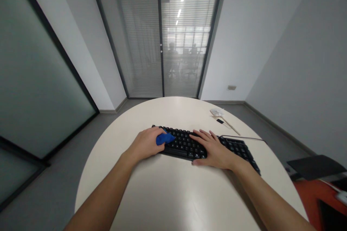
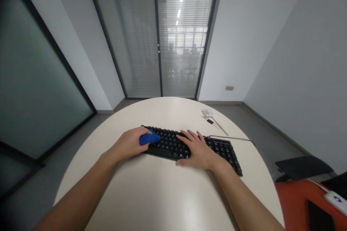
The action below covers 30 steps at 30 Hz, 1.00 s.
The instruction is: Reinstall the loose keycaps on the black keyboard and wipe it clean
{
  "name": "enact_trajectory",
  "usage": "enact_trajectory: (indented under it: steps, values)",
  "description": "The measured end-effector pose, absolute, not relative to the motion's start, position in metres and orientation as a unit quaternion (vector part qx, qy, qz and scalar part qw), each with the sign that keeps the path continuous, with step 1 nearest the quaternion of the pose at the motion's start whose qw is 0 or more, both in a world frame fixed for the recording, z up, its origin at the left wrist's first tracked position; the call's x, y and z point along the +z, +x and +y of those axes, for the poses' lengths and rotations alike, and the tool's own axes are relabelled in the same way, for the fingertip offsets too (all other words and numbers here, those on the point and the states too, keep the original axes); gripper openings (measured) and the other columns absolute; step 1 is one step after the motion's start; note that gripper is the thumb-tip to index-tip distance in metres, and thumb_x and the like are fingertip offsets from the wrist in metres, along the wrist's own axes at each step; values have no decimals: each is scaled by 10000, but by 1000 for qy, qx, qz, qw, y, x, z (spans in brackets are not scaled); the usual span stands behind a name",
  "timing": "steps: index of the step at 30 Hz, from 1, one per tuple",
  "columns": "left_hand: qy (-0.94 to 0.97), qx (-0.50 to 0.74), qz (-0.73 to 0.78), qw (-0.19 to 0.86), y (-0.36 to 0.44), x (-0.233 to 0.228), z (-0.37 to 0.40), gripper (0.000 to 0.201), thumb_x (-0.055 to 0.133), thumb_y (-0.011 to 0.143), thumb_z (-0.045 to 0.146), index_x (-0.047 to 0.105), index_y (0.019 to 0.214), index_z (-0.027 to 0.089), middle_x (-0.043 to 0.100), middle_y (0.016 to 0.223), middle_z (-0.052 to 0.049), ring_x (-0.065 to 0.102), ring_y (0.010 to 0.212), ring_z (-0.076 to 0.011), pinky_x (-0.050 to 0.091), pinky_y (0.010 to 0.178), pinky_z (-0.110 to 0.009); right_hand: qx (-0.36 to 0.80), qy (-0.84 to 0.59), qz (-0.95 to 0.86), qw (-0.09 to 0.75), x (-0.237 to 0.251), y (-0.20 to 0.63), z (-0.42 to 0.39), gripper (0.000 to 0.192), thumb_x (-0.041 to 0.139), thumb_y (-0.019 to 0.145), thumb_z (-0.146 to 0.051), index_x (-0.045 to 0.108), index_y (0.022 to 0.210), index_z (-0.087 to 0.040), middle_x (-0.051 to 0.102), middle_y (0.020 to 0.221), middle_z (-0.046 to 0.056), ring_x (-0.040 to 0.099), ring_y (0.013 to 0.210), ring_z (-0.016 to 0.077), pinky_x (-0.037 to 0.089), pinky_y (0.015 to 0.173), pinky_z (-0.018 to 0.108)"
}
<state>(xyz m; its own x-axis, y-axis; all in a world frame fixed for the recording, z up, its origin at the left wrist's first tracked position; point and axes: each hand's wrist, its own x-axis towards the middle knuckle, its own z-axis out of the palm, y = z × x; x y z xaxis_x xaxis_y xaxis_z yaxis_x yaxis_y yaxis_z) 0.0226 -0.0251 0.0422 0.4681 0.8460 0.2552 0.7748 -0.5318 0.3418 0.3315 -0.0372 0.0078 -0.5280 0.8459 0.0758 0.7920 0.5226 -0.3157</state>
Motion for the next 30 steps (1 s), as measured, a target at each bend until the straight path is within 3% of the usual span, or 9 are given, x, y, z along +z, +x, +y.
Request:
enact_trajectory:
  steps: [3,8,10,12,14,16,20,24,30]
  values:
    - [833,306,434,155,45,39,-32,332,661,800,228,647,1131,246,687,1139,-33,643,1016,-231,482,935,-361,116,-444,-868,192,11,314,-47,988,666,793,-654,228,1579,-247,292,1608,145,208,1494,370,49,1198,646]
    - [754,397,420,313,79,25,-49,394,614,861,226,535,1245,193,642,1213,-83,618,1079,-233,475,996,-400,177,-364,-855,325,9,270,-66,1217,779,760,-467,-88,1584,-241,55,1654,173,153,1515,329,251,1200,547]
    - [740,388,388,389,85,24,-56,470,568,911,260,435,1356,187,591,1311,-106,596,1154,-229,461,1039,-403,184,-364,-834,371,4,261,-67,1138,766,777,-365,-33,1579,-245,92,1640,177,179,1510,317,267,1200,532]
    - [754,374,358,405,86,25,-58,470,511,962,308,404,1403,187,546,1374,-117,547,1246,-231,412,1106,-407,186,-370,-814,408,0,258,-65,892,670,839,-246,136,1553,-260,240,1593,155,273,1481,281,273,1205,508]
    - [781,373,359,349,80,29,-55,385,462,992,338,497,1347,191,536,1377,-116,509,1292,-241,365,1149,-416,193,-387,-795,426,-2,261,-61,729,598,864,-178,256,1501,-265,366,1528,134,364,1436,256,291,1202,487]
    - [796,385,392,253,68,31,-44,309,442,1000,333,606,1224,198,539,1357,-113,509,1285,-251,366,1147,-429,200,-416,-776,431,-2,265,-58,705,591,868,-175,247,1480,-248,405,1506,148,424,1399,259,337,1177,486]
    - [786,394,463,118,24,19,-7,305,479,952,276,620,1210,194,577,1335,-95,536,1260,-243,382,1145,-440,170,-461,-752,439,1,268,-54,624,588,900,-234,222,1404,-217,293,1569,216,505,1335,277,442,1089,503]
    - [805,338,471,124,-18,-12,23,461,427,969,337,526,1387,169,467,1507,-110,415,1405,-261,295,1203,-487,115,-455,-807,359,1,265,-51,479,593,917,-257,398,1354,-234,320,1573,159,421,1405,287,386,1141,514]
    - [818,301,456,182,-34,-41,36,502,326,997,355,533,1399,138,469,1512,-107,403,1424,-243,255,1227,-463,87,-387,-882,254,-6,255,-48,674,524,864,-21,376,1485,-238,245,1611,143,249,1493,273,305,1201,495]
